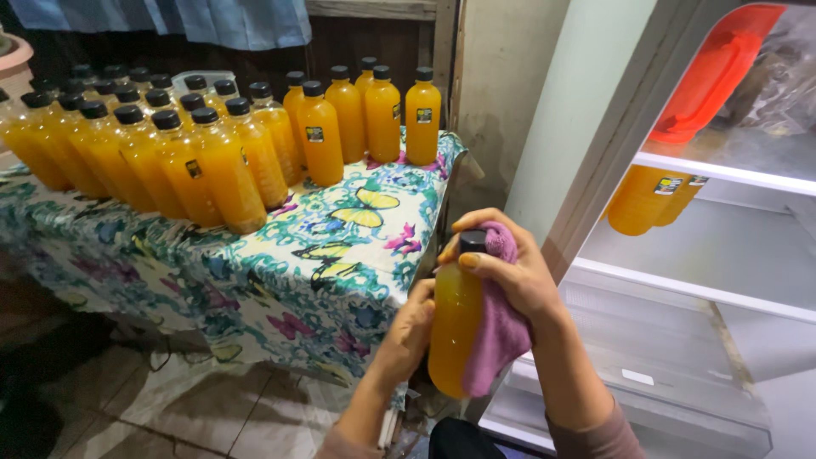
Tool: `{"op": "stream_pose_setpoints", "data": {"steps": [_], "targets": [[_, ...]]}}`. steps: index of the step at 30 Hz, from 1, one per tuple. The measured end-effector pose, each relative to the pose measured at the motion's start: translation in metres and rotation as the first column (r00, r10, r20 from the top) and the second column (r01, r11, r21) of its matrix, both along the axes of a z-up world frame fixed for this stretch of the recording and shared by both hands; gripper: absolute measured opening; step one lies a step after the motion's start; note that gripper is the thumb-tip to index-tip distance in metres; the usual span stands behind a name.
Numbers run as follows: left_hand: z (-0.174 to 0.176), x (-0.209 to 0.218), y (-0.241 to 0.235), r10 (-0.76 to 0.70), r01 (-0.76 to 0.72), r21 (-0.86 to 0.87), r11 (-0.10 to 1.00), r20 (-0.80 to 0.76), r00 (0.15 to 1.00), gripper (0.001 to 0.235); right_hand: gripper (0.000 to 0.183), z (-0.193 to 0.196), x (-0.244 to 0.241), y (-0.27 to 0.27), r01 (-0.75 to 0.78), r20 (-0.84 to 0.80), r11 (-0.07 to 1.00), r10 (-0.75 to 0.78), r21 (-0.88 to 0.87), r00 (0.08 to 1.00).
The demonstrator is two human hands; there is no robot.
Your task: The person wipes multiple plastic bottles filled with orange liquid using a pink cloth and places them one by one into an open refrigerator. The person handles the bottles individually, wiping each before arranging them on the refrigerator shelf.
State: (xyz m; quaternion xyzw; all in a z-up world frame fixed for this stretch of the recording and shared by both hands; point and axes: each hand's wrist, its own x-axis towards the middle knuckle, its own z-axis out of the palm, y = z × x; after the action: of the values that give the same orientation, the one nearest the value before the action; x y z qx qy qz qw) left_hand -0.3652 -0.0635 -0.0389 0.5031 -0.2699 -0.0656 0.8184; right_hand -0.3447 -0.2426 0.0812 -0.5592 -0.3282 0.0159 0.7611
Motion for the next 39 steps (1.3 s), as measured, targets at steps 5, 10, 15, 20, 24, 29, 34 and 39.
{"op": "stream_pose_setpoints", "data": {"steps": [5,10,15,20,24,29,34,39], "targets": [[0.025,-0.026,-0.02,0.371,-0.469,0.192,0.862,0.391,0.843,0.105,0.044,-0.009,-0.013,0.006,0.501,0.128,0.865,-0.493,-0.032,0.861],[0.024,-0.028,-0.042,0.363,-0.351,-0.091,0.932,0.2,0.91,0.101,0.073,-0.035,-0.003,0.001,0.068,-0.05,0.966,-0.057,0.25,0.997],[0.014,-0.021,-0.04,0.164,-0.151,-0.21,0.966,0.044,0.986,0.098,0.078,-0.093,-0.03,-0.006,0.26,-0.001,0.958,-0.262,0.119,0.965],[0.015,-0.017,-0.048,0.121,-0.125,-0.103,0.987,-0.043,0.992,0.091,0.081,-0.148,-0.075,-0.017,0.561,0.304,0.825,-0.518,-0.072,0.8],[0.023,-0.016,-0.072,0.143,-0.138,-0.039,0.99,0.147,0.979,0.089,0.086,-0.155,-0.083,-0.037,0.623,0.205,0.782,-0.607,-0.017,0.768],[0.031,-0.012,-0.127,0.007,-0.007,-0.002,1.0,0.299,0.954,0.089,0.106,-0.114,-0.09,-0.109,0.459,0.145,0.885,-0.466,0.08,0.873],[0.042,0.01,-0.187,0.011,-0.111,0.147,0.983,0.552,0.834,0.084,0.096,-0.082,-0.086,-0.151,0.681,0.088,0.725,-0.688,0.101,0.72],[0.048,0.047,-0.249,0.025,-0.171,0.268,0.948,0.473,0.881,0.076,0.092,-0.082,-0.05,-0.182,0.86,0.126,0.457,-0.889,0.227,0.44]]}}
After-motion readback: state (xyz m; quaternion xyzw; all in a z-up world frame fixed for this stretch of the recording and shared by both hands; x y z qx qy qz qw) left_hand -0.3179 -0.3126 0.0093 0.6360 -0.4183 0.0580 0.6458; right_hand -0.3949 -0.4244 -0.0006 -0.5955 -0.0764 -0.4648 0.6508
